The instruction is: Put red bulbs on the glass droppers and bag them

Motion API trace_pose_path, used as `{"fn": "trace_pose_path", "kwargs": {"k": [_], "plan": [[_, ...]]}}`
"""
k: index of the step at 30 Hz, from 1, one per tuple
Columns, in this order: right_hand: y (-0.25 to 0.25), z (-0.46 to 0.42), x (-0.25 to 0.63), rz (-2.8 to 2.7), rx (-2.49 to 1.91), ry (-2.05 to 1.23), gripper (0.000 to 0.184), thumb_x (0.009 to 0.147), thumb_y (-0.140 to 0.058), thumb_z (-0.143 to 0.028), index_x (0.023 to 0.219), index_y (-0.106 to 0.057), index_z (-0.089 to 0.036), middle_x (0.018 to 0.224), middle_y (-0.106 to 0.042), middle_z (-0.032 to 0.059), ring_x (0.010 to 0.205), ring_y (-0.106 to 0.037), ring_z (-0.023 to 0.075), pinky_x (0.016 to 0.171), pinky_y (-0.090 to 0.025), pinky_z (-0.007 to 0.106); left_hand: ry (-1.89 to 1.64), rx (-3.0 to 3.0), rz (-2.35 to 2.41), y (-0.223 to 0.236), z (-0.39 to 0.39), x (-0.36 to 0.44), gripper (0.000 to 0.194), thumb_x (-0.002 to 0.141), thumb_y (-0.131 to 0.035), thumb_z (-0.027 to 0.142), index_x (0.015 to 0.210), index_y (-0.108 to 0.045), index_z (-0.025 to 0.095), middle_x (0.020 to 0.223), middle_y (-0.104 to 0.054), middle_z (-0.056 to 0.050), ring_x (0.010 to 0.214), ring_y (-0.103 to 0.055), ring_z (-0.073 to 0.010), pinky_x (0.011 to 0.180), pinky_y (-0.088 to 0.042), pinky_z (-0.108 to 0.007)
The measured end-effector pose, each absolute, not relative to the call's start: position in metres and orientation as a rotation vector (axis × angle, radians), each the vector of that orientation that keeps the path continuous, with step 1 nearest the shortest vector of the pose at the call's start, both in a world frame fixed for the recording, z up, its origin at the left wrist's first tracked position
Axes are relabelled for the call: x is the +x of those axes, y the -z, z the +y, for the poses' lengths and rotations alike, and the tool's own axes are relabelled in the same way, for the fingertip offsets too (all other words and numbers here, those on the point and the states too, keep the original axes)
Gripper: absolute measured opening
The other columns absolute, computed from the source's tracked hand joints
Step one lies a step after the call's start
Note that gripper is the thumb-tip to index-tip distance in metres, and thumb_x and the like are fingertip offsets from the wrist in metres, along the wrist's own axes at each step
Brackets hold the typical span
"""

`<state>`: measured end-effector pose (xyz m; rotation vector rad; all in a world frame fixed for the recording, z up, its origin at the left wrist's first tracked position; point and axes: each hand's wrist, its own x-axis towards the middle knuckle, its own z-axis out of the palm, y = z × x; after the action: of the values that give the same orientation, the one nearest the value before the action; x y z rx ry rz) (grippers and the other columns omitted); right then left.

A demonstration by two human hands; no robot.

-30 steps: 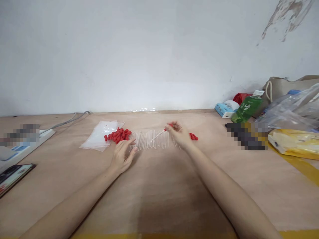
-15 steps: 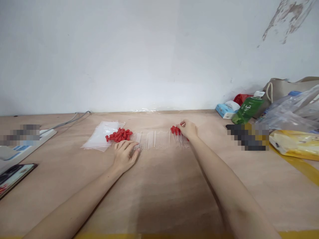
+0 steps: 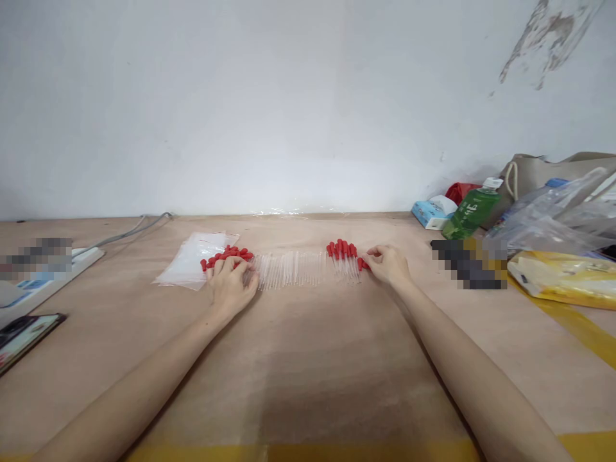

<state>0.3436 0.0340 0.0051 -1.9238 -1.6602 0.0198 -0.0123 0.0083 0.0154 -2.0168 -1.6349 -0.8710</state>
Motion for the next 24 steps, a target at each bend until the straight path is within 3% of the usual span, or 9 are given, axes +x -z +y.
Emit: {"fn": "trace_pose_path", "kwargs": {"k": [5,11,16,24], "plan": [[0.001,0.031,0.349,-1.648,-1.933,-0.294,0.027,0.071,-0.053,-0.041,0.081,-0.067,-0.02,0.068,-0.065,0.0033,0.06,-0.058,0.0152,0.055,-0.041,0.025,0.683,-1.989,-1.804,-0.021,0.029,-0.002,0.023,0.071,-0.051,0.036,0.071,-0.065,0.018,0.084,-0.057,-0.012,0.086,-0.045,-0.0292,0.073,-0.031,-0.041],[0.006,0.036,0.349,-1.57,-1.966,-0.277,0.032,0.07,-0.056,-0.034,0.092,-0.066,-0.013,0.08,-0.067,0.0081,0.066,-0.06,0.0167,0.06,-0.044,0.026,0.482,-1.936,-2.003,-0.027,0.049,0.009,0.033,0.068,-0.049,0.039,0.068,-0.067,0.011,0.085,-0.058,-0.019,0.087,-0.046,-0.0332,0.073,-0.031,-0.043],[0.004,0.037,0.349,-1.556,-1.993,-0.315,0.026,0.071,-0.054,-0.035,0.084,-0.069,-0.018,0.072,-0.067,0.0053,0.067,-0.061,0.0172,0.061,-0.044,0.026,0.385,-1.963,-2.144,-0.032,0.056,0.011,0.033,0.066,-0.052,0.038,0.07,-0.068,0.01,0.09,-0.06,-0.022,0.089,-0.047,-0.0363,0.072,-0.032,-0.044],[0.01,0.044,0.356,-1.382,-2.085,-0.359,0.032,0.066,-0.061,-0.037,0.088,-0.066,-0.015,0.077,-0.067,0.0069,0.07,-0.061,0.0171,0.061,-0.044,0.025,0.433,-1.99,-2.119,-0.04,0.05,0.009,0.026,0.07,-0.051,0.034,0.066,-0.064,0.012,0.087,-0.06,-0.02,0.089,-0.048,-0.0354,0.072,-0.034,-0.043]]}}
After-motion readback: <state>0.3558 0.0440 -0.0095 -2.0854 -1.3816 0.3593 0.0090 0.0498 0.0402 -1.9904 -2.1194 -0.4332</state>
